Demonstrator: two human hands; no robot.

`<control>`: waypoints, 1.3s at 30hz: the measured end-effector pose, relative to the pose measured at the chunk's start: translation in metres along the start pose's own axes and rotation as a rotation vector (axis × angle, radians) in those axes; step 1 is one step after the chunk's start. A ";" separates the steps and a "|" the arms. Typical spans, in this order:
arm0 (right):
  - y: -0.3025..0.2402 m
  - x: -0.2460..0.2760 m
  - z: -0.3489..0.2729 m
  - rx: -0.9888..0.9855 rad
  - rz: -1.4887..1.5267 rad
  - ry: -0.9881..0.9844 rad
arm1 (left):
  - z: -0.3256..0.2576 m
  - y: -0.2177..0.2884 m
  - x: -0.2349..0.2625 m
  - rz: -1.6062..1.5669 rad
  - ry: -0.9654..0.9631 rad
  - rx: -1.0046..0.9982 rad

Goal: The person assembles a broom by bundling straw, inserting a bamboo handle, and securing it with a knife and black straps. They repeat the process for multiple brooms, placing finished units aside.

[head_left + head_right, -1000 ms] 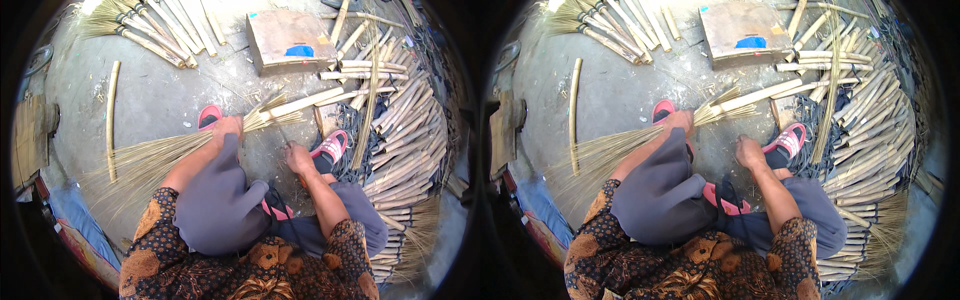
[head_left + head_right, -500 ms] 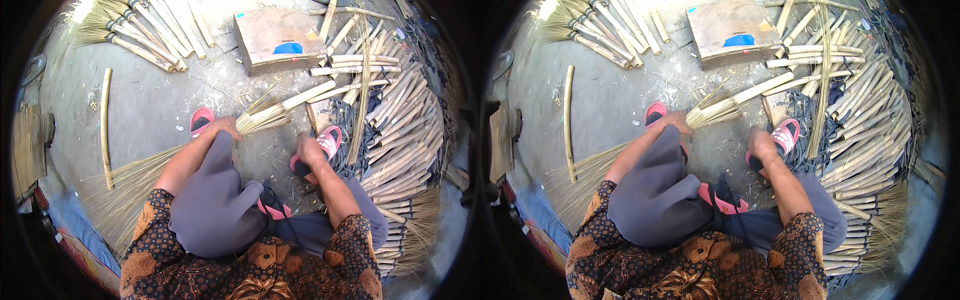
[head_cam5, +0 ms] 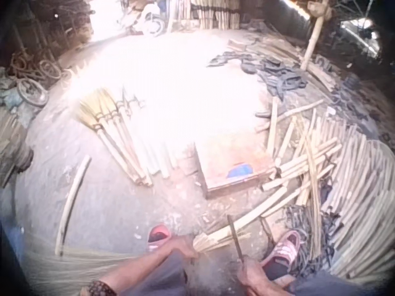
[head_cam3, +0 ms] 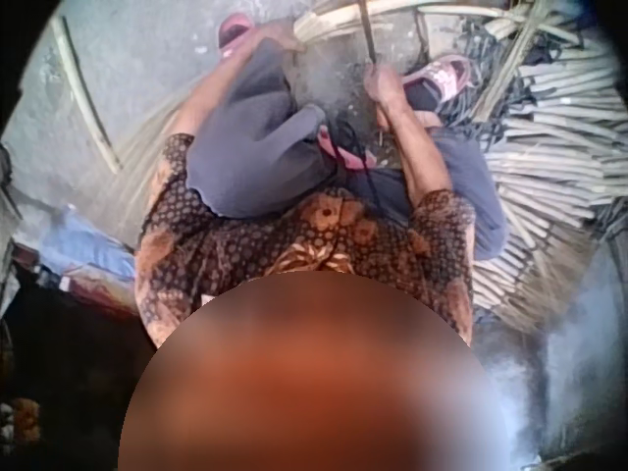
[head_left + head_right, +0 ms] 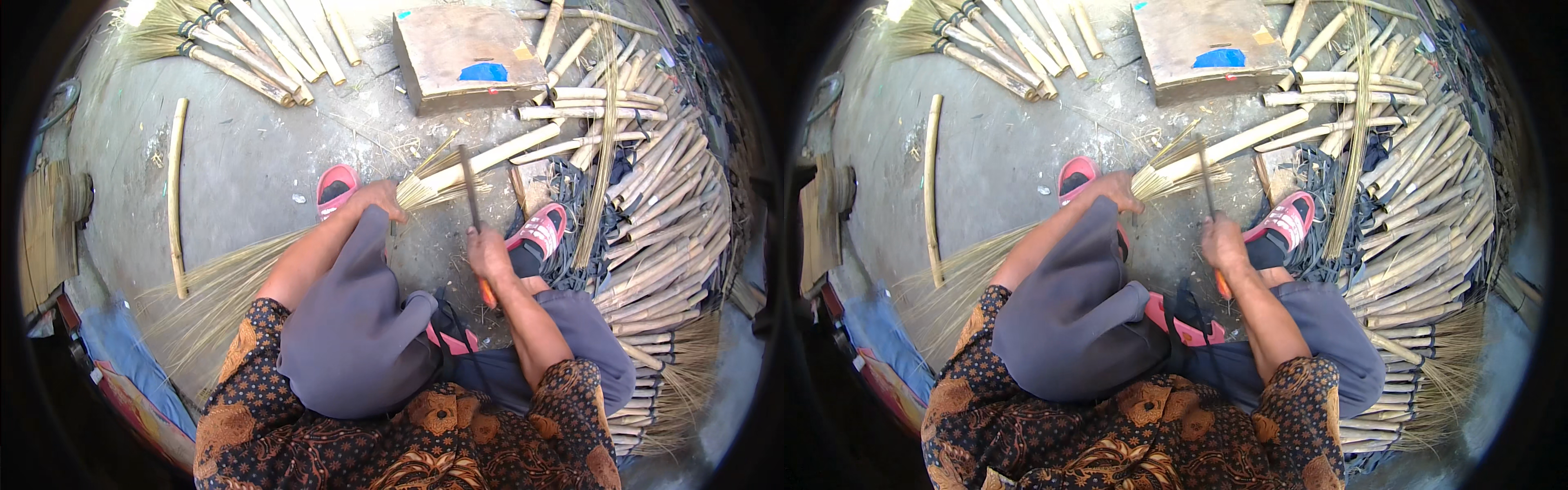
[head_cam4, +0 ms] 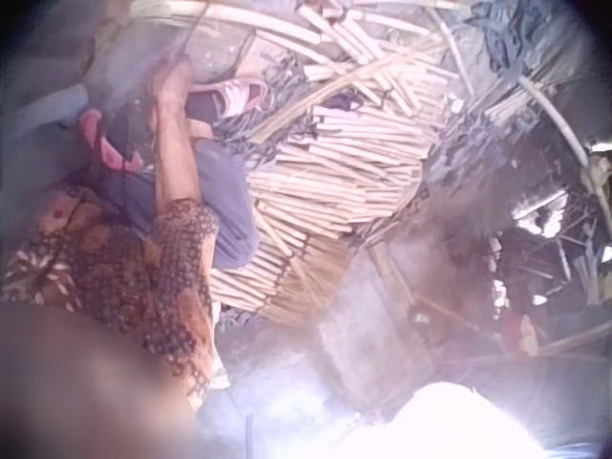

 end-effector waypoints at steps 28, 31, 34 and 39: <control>-0.012 0.005 -0.002 0.041 -0.011 0.003 | 0.012 -0.006 0.000 0.099 0.147 -0.146; -0.022 -0.014 -0.011 0.035 -0.042 -0.065 | -0.006 -0.011 -0.015 -0.220 0.001 0.100; -0.029 -0.019 -0.009 0.081 -0.039 -0.069 | -0.046 0.017 0.024 0.282 0.613 0.090; 0.017 0.038 0.023 -0.078 0.066 0.217 | -0.036 -0.005 0.017 0.390 0.356 0.224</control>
Point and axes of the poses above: each hand's wrist, its own z-axis towards the middle knuckle, its own x-axis out of the back of the hand, y = z × x, the point moved 9 cm from there along z, towards the middle knuckle, and after that the axes turned 1 degree about y, right-handed, at the moved point
